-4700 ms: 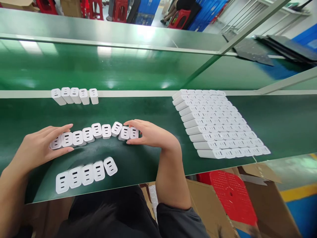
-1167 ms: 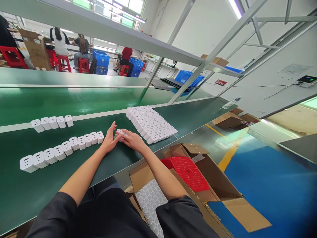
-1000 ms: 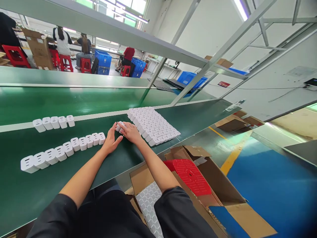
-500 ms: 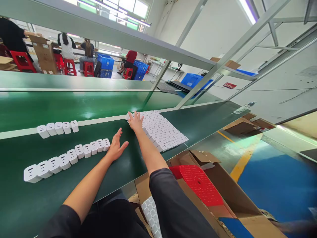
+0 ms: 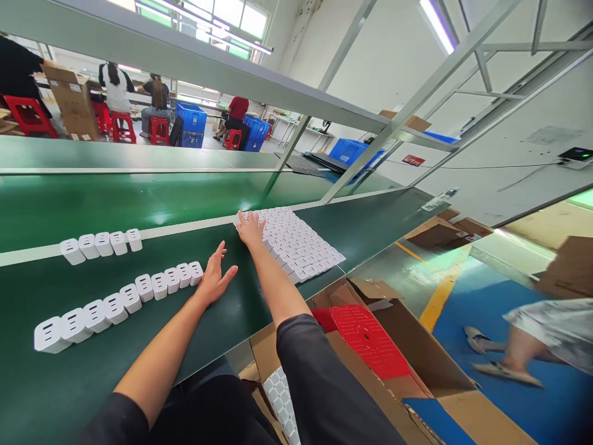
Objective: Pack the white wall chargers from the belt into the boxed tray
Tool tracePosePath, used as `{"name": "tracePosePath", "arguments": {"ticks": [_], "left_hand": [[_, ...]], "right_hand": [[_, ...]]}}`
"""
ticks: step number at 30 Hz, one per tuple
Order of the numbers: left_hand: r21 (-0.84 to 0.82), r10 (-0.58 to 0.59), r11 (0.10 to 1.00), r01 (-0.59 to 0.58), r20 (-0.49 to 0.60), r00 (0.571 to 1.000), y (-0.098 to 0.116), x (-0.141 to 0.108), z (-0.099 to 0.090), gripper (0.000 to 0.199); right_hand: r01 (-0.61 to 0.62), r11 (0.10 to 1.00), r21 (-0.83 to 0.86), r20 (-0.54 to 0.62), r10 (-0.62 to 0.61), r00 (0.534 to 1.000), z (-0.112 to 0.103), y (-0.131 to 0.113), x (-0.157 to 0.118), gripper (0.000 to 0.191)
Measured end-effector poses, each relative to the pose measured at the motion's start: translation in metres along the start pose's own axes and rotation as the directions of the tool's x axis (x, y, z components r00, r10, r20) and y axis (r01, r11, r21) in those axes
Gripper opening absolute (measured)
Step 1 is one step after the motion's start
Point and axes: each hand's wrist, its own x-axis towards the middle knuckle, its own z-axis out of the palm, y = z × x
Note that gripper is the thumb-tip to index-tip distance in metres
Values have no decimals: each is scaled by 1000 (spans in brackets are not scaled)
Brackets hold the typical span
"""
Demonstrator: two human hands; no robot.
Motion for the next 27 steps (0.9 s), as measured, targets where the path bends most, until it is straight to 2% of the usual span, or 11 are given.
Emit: {"name": "tracePosePath", "arguments": {"ticks": [3, 5, 9, 13, 16, 19, 22, 25, 27], "left_hand": [[8, 2, 1000, -2, -1, 1000, 0, 0, 0, 72], [16, -1, 1000, 1, 5, 1000, 0, 0, 1, 71], [42, -12, 999, 11, 20, 1000, 2, 0, 0, 70], [71, 25, 997, -28, 45, 999, 8, -3, -1, 70], [94, 67, 993, -74, 74, 995, 13, -5, -1, 68], [121, 88, 988, -99, 92, 992, 16, -8, -2, 67], [147, 91, 983, -105, 97, 991, 14, -8, -3, 67], [169, 90, 980, -105, 90, 992, 11, -8, -4, 66], [182, 91, 978, -106, 88, 992, 9, -8, -5, 66]], "right_hand": [[27, 997, 74, -82, -21, 996, -9, 4, -1, 52], [24, 991, 134, -175, 0, 985, -19, 13, -4, 51], [42, 967, 250, -355, 52, 933, -28, 41, -31, 53], [158, 939, 306, -464, 2, 886, -6, 57, -86, 50], [212, 944, 253, -547, -41, 836, 12, 56, -112, 45], [250, 963, 97, -485, -173, 857, 11, 42, -108, 47], [305, 951, -53, -294, -307, 905, 0, 24, -87, 51], [261, 957, -130, -101, -275, 956, -5, 15, -68, 53], [222, 965, -142, -41, -229, 972, -4, 15, -62, 53]]}}
